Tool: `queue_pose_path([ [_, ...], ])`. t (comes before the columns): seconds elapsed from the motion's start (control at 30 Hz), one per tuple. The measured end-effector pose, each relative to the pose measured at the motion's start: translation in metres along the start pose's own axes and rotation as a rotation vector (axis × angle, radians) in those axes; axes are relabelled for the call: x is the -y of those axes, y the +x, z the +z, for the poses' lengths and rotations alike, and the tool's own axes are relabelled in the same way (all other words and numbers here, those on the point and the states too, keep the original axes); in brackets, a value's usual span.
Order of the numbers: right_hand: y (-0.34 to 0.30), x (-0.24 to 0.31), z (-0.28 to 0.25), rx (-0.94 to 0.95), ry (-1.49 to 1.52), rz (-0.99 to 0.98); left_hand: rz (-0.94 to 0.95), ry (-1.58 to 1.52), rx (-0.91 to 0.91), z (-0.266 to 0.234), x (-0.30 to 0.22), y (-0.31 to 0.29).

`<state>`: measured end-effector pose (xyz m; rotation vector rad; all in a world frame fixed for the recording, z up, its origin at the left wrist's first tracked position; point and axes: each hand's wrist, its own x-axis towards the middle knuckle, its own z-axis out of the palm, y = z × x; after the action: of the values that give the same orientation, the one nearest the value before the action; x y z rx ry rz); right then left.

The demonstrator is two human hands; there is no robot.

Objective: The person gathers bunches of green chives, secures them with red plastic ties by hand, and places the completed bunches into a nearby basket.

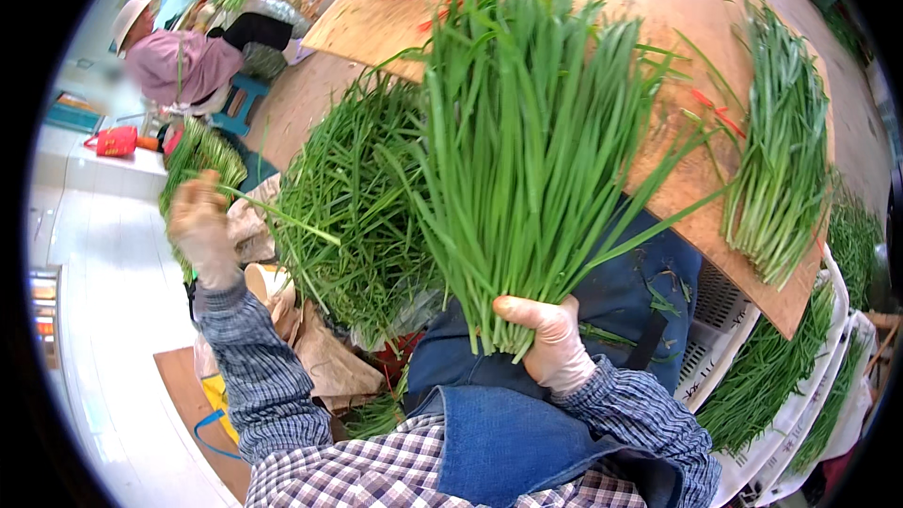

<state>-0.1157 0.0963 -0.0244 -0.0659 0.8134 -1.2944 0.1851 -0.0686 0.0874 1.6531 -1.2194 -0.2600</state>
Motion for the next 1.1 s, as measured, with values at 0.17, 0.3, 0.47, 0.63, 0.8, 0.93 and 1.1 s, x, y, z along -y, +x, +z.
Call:
queue_pose_path([
  [0.17,-0.002,0.001,0.004,0.062,0.018,0.030,-0.239,0.326,0.830,0.029,0.043,-0.110],
  [0.3,-0.003,0.006,0.006,0.069,-0.018,0.047,-0.595,0.013,1.242,0.072,0.026,-0.151],
  [0.47,-0.003,0.005,0.005,0.073,-0.031,0.044,-0.775,-0.523,1.363,0.082,0.038,-0.155],
  [0.63,-0.002,0.004,0.003,0.091,-0.023,0.048,-0.881,-0.825,1.385,0.087,0.031,-0.156],
  [0.8,-0.003,0.007,0.009,0.080,0.001,0.064,-0.843,-0.891,1.500,0.084,0.017,-0.153],
  [0.93,-0.003,0.006,0.013,-0.037,0.006,-0.012,-0.517,-0.276,1.496,0.086,-0.002,-0.151],
  [1.1,-0.001,0.005,0.007,-0.025,0.005,-0.002,-0.313,-0.449,1.185,0.106,-0.015,-0.179],
])
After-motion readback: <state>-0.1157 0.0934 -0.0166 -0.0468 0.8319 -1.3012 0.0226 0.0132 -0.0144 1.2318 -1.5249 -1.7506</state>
